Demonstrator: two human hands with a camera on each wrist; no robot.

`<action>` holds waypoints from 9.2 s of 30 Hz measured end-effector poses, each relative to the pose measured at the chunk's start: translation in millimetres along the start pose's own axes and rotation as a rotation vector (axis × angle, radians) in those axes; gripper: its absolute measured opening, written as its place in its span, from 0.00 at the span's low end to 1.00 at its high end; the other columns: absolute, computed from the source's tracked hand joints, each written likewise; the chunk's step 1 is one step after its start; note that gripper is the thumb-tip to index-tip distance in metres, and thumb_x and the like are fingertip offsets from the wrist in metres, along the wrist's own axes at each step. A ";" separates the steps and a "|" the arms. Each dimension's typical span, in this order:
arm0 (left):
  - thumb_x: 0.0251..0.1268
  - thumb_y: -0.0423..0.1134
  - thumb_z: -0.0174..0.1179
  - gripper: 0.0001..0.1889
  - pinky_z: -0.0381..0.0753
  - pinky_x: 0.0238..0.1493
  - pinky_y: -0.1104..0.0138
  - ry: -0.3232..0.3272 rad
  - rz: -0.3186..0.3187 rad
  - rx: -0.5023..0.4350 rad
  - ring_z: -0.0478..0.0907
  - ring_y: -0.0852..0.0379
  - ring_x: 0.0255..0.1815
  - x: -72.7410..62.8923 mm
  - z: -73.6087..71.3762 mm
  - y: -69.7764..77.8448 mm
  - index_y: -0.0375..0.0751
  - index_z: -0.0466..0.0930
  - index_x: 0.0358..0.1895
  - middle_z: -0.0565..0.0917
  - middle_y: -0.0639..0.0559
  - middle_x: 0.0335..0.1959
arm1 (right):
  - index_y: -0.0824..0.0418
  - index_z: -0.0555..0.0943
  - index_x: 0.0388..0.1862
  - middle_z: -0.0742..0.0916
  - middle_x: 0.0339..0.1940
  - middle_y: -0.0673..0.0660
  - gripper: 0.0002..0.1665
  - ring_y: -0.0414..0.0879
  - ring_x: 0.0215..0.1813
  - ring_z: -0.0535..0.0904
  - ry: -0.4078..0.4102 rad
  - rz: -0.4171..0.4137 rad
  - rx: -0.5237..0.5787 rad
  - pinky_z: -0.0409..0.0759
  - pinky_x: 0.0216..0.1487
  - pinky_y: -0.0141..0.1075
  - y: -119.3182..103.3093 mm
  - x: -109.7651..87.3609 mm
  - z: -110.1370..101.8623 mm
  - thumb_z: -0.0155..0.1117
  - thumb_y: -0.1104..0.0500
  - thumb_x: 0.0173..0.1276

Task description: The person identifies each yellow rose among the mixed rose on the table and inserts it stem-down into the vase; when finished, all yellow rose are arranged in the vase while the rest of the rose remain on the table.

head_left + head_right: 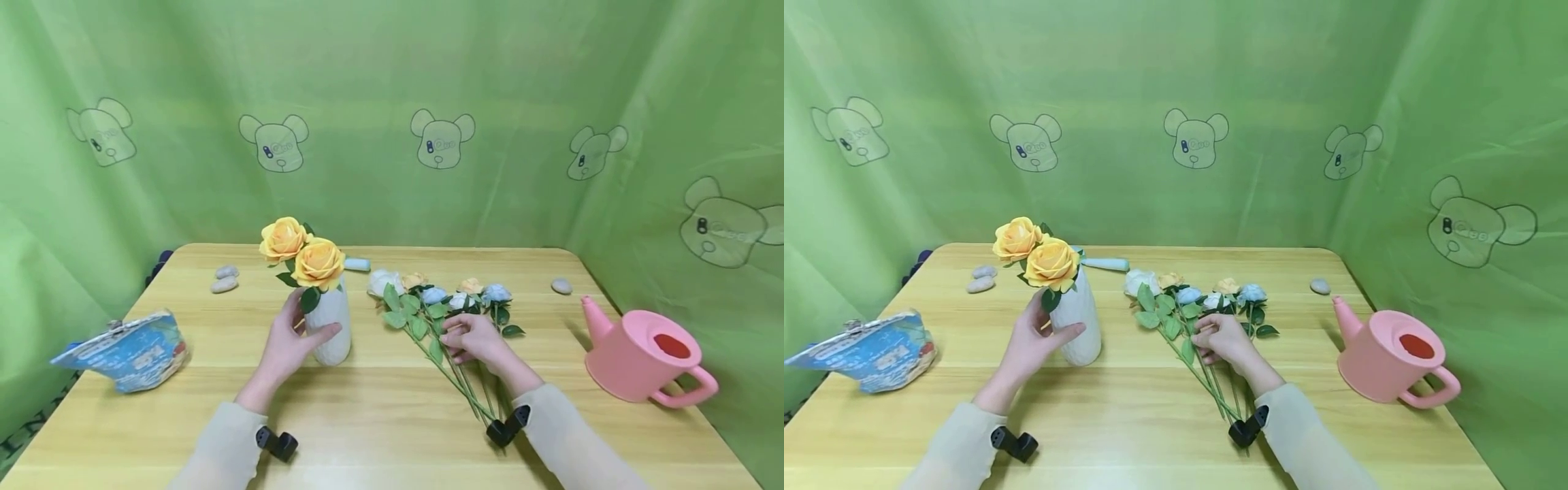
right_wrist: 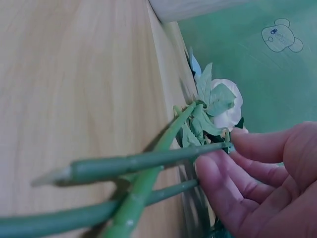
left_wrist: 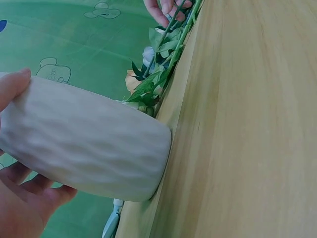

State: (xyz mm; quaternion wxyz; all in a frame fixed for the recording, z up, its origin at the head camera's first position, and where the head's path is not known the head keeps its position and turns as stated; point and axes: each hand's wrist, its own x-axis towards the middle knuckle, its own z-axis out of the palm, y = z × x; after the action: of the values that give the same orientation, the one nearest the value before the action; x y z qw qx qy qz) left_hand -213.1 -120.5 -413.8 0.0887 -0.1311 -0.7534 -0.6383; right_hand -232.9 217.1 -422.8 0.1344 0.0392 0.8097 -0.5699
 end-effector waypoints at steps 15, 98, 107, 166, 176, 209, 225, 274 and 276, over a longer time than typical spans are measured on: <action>0.47 0.44 0.73 0.41 0.65 0.62 0.50 -0.006 0.008 -0.006 0.67 0.49 0.61 1.1 1.9 0.8 0.52 0.60 0.66 0.70 0.49 0.62 | 0.71 0.73 0.54 0.82 0.37 0.66 0.22 0.50 0.25 0.79 0.028 -0.024 0.051 0.81 0.24 0.36 -8.7 -1.7 -3.1 0.62 0.73 0.59; 0.52 0.35 0.69 0.41 0.65 0.62 0.50 -0.015 -0.007 0.005 0.65 0.45 0.62 -13.1 1.6 29.4 0.47 0.57 0.69 0.67 0.45 0.64 | 0.69 0.77 0.50 0.83 0.35 0.61 0.19 0.45 0.30 0.80 0.088 -0.737 0.384 0.84 0.34 0.42 -211.8 11.2 123.3 0.64 0.70 0.59; 0.52 0.35 0.69 0.41 0.65 0.62 0.51 -0.023 -0.003 0.000 0.65 0.46 0.62 -9.9 3.3 27.8 0.47 0.57 0.69 0.67 0.45 0.64 | 0.66 0.80 0.47 0.85 0.40 0.60 0.14 0.46 0.40 0.81 0.048 -0.741 0.200 0.81 0.43 0.36 -187.4 16.6 118.5 0.65 0.66 0.61; 0.51 0.35 0.70 0.42 0.64 0.62 0.50 -0.050 -0.048 -0.026 0.64 0.45 0.63 -8.3 0.7 26.2 0.47 0.57 0.70 0.67 0.45 0.64 | 0.75 0.70 0.55 0.81 0.38 0.62 0.26 0.49 0.31 0.80 0.190 -0.100 0.058 0.84 0.33 0.42 42.3 -33.5 -61.6 0.65 0.66 0.60; 0.50 0.41 0.71 0.43 0.64 0.62 0.51 -0.044 -0.030 -0.037 0.64 0.48 0.63 -3.8 -0.2 6.0 0.59 0.57 0.69 0.67 0.52 0.64 | 0.74 0.69 0.56 0.78 0.39 0.62 0.27 0.49 0.32 0.79 0.077 -0.037 -0.090 0.83 0.33 0.41 35.1 -25.2 -61.5 0.65 0.68 0.58; 0.50 0.41 0.71 0.44 0.63 0.63 0.50 -0.046 -0.037 -0.022 0.62 0.48 0.64 -2.6 0.3 -3.1 0.59 0.55 0.70 0.65 0.51 0.65 | 0.74 0.65 0.51 0.76 0.30 0.61 0.24 0.51 0.28 0.75 0.071 0.067 -0.040 0.82 0.28 0.41 28.4 -25.0 -63.0 0.57 0.75 0.54; 0.48 0.44 0.72 0.44 0.64 0.62 0.50 -0.034 -0.026 -0.013 0.63 0.48 0.63 -3.8 -0.5 -3.7 0.60 0.56 0.70 0.65 0.53 0.65 | 0.68 0.61 0.59 0.79 0.37 0.60 0.30 0.54 0.35 0.82 0.081 -0.215 0.168 0.83 0.36 0.48 -7.8 -33.3 -66.5 0.61 0.72 0.60; 0.49 0.44 0.72 0.44 0.67 0.60 0.51 -0.038 -0.014 -0.012 0.65 0.48 0.63 -3.1 1.0 -7.8 0.61 0.55 0.70 0.65 0.53 0.65 | 0.64 0.70 0.46 0.79 0.34 0.60 0.17 0.54 0.34 0.82 0.159 -0.816 0.560 0.83 0.35 0.44 -223.6 -23.4 80.0 0.61 0.74 0.60; 0.49 0.44 0.72 0.44 0.66 0.61 0.50 -0.037 -0.016 -0.011 0.64 0.48 0.63 -3.5 0.7 -7.6 0.60 0.55 0.70 0.65 0.53 0.65 | 0.64 0.70 0.47 0.80 0.35 0.61 0.17 0.55 0.35 0.82 0.139 -0.786 0.527 0.83 0.35 0.44 -218.1 -21.5 85.3 0.61 0.73 0.60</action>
State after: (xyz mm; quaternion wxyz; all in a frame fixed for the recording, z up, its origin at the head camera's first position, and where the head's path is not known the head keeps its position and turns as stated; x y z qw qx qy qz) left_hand -212.2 -121.3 -422.1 0.0688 -0.1371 -0.7524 -0.6406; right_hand -244.7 63.7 -245.0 -0.1603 -0.1993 0.5983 -0.7594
